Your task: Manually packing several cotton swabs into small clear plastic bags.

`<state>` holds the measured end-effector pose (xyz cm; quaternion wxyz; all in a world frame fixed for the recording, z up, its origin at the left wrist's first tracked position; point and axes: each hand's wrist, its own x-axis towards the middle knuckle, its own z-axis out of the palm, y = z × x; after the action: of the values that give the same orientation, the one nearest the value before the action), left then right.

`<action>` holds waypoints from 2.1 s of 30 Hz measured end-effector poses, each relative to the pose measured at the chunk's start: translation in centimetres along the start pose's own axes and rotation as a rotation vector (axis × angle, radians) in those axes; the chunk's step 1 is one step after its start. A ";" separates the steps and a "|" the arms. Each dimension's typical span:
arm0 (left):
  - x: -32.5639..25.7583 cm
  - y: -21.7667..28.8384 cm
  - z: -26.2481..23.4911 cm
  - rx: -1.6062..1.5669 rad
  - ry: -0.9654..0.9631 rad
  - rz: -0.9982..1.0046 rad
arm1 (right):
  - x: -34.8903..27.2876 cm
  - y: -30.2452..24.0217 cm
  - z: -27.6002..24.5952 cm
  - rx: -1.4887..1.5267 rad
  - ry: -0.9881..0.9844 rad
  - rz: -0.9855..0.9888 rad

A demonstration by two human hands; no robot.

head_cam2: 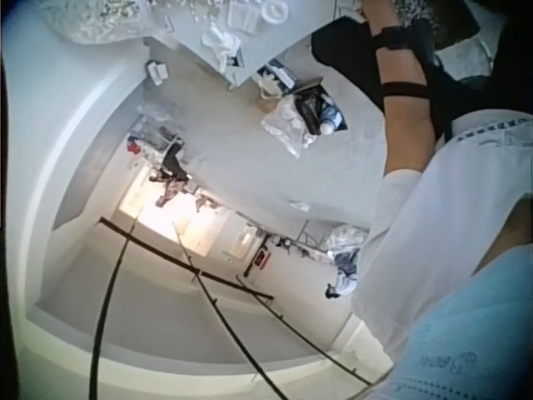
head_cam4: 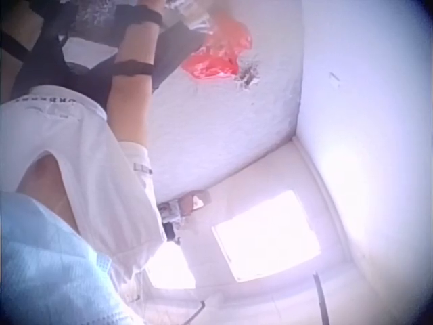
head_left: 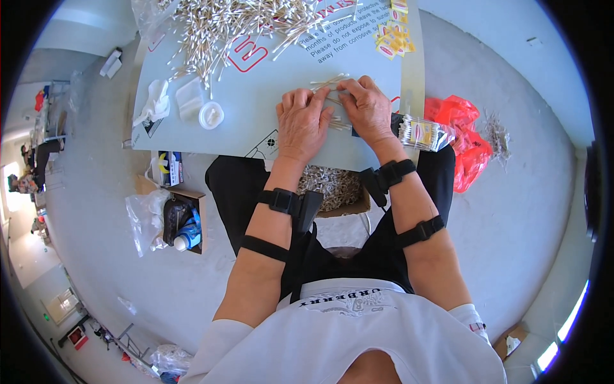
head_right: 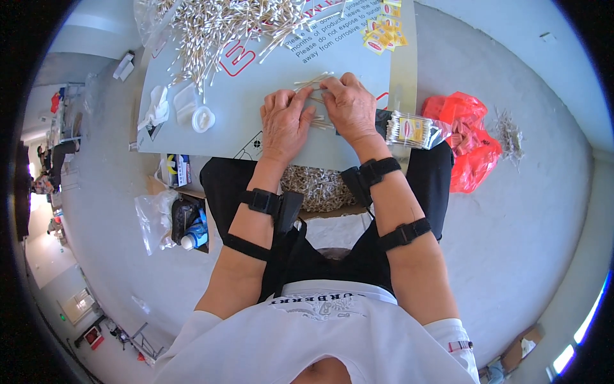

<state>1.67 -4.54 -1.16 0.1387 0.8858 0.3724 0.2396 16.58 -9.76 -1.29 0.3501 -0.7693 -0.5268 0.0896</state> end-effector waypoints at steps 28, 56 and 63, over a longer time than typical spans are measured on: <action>0.0 -0.1 0.1 -0.050 0.074 0.018 | 7.2 2.0 1.1 0.021 -0.110 -0.055; -0.8 4.0 2.5 0.056 -0.225 -0.006 | -4.4 -0.6 0.3 1.019 0.436 0.315; -0.5 3.8 2.7 -0.665 0.145 -0.178 | -4.1 -0.8 1.1 1.099 0.380 0.288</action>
<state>5.00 -7.69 -2.02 0.4131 0.7369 0.3586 0.3972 13.63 -12.72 -2.53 0.7692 -0.5417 -0.2220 0.2562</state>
